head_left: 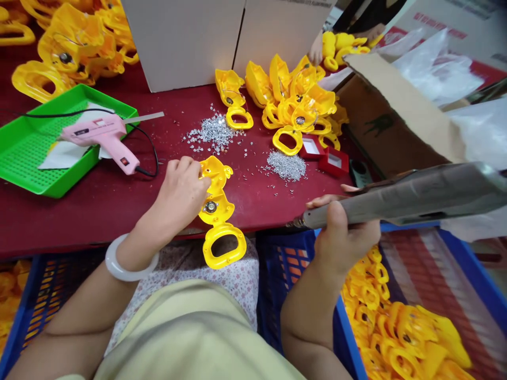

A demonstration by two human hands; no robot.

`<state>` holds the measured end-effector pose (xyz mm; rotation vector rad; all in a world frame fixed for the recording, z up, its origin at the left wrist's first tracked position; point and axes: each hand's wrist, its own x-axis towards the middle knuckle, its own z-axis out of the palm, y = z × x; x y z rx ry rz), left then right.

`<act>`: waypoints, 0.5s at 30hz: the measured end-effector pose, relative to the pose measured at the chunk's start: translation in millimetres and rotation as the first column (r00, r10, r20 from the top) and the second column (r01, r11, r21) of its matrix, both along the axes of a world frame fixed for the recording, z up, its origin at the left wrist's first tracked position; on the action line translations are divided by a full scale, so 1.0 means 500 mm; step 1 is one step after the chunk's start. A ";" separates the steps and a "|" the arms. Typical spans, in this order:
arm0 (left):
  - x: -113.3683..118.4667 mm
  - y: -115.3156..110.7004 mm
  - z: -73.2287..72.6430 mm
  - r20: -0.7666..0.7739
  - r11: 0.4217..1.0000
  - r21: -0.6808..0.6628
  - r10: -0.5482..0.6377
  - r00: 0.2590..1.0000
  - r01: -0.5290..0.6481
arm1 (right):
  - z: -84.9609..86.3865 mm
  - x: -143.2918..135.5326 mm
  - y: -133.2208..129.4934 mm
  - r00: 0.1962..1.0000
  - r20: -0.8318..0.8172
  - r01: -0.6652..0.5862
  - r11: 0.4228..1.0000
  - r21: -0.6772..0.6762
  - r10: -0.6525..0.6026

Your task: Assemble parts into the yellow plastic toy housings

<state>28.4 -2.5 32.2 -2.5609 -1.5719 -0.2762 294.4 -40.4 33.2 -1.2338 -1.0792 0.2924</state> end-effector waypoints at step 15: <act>-0.018 0.065 -0.013 0.216 0.955 -0.070 -0.268 0.939 0.289 | 0.009 -0.035 -0.001 0.986 -0.128 -0.103 0.994 0.040 0.107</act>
